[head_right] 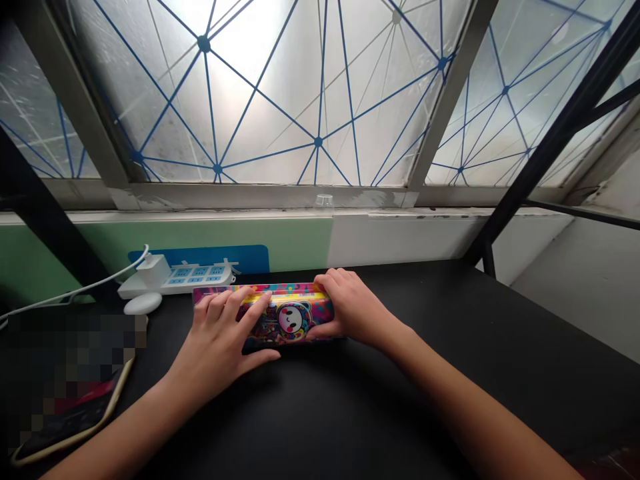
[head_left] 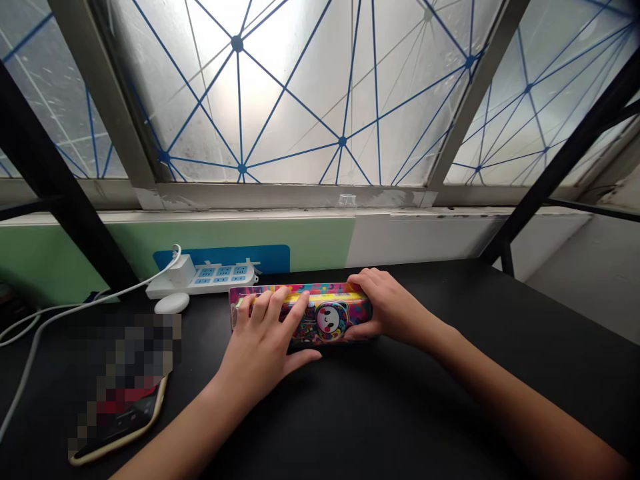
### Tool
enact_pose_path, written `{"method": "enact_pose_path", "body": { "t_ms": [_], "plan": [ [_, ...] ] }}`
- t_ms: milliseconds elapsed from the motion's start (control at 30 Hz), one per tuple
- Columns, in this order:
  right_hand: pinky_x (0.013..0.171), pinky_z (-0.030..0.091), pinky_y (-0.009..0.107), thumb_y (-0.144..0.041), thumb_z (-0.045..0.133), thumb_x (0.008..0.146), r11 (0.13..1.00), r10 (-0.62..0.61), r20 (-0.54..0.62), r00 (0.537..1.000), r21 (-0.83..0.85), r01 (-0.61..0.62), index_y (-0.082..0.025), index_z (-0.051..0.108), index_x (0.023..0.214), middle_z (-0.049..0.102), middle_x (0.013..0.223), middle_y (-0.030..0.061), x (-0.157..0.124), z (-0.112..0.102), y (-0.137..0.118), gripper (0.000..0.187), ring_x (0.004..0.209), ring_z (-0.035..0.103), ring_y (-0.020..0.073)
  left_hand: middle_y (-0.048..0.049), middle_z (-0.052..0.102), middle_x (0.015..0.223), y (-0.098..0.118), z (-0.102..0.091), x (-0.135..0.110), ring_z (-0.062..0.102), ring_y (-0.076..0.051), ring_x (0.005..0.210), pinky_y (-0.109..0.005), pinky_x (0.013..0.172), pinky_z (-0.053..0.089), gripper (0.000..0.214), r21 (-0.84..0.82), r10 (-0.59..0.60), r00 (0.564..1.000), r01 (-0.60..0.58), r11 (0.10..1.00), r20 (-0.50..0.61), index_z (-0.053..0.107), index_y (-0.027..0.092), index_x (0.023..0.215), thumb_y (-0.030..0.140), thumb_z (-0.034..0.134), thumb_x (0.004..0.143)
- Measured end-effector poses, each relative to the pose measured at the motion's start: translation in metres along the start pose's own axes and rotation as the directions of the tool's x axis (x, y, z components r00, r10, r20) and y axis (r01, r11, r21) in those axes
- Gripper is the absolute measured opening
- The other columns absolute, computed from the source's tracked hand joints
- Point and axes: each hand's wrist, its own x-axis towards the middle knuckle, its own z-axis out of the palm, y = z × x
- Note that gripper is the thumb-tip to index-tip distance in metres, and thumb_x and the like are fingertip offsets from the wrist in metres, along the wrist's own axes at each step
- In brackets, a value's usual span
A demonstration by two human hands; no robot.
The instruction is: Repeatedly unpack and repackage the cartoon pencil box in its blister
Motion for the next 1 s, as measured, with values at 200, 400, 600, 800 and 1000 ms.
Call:
{"method": "enact_pose_path", "body": {
  "t_ms": [200, 400, 600, 800, 1000],
  "plan": [
    [0.086, 0.045, 0.041, -0.043, 0.074, 0.083, 0.969, -0.123, 0.102, 0.987, -0.204, 0.142, -0.021, 0.056, 0.096, 0.066, 0.087, 0.0056, -0.005, 0.003, -0.015, 0.031, 0.078, 0.062, 0.024, -0.0171, 0.059, 0.135, -0.002, -0.005, 0.005, 0.05, -0.037, 0.129, -0.067, 0.114, 0.014, 0.033, 0.022, 0.026, 0.999, -0.025, 0.999, -0.04, 0.058, 0.019, 0.125, 0.031, 0.06, 0.094],
    [0.089, 0.048, 0.042, -0.026, 0.067, 0.088, 0.973, -0.121, 0.161, 0.98, -0.178, 0.149, -0.022, 0.059, 0.105, 0.073, 0.101, 0.0077, -0.009, 0.004, -0.028, 0.019, 0.086, 0.069, 0.0253, -0.008, 0.071, 0.098, -0.001, -0.01, 0.004, 0.068, -0.027, 0.085, -0.053, 0.098, 0.045, 0.035, -0.009, 0.096, 0.988, -0.096, 0.995, 0.125, 0.058, 0.017, 0.119, 0.031, 0.07, 0.088],
    [0.107, 0.043, 0.05, -0.03, 0.067, 0.089, 0.979, -0.18, 0.166, 0.97, -0.066, 0.193, -0.019, 0.048, 0.14, 0.051, 0.149, 0.014, -0.012, 0.016, -0.045, 0.056, 0.135, 0.049, 0.032, -0.0095, 0.07, 0.1, 0.005, -0.014, 0.005, 0.067, -0.031, 0.09, -0.054, 0.093, 0.047, 0.03, -0.006, 0.118, 0.976, -0.118, 0.993, 0.181, 0.063, 0.019, 0.106, 0.036, 0.074, 0.084],
    [0.119, 0.029, 0.052, -0.036, 0.064, 0.092, 0.977, -0.213, 0.263, 0.941, 0.059, 0.205, -0.016, 0.036, 0.153, 0.035, 0.158, 0.0145, -0.016, 0.035, -0.063, 0.069, 0.146, 0.03, 0.0332, -0.0135, 0.071, 0.111, -0.001, -0.009, 0.005, 0.063, -0.036, 0.106, -0.054, 0.095, 0.046, 0.048, -0.049, 0.054, 0.961, -0.042, 0.998, 0.272, 0.067, 0.018, 0.108, 0.059, 0.068, 0.084],
    [0.122, 0.019, 0.052, -0.058, 0.059, 0.091, 0.97, -0.203, 0.364, 0.909, 0.204, 0.135, -0.021, 0.032, 0.155, 0.025, 0.162, 0.0102, -0.01, 0.035, -0.058, 0.079, 0.15, 0.018, 0.0319, -0.0193, 0.045, 0.152, -0.013, 0.007, -0.002, 0.039, -0.041, 0.14, -0.067, 0.109, 0.028, 0.09, -0.059, -0.14, 0.916, 0.175, 0.983, 0.375, 0.046, 0.019, 0.146, 0.083, 0.037, 0.084]
  ]
}}
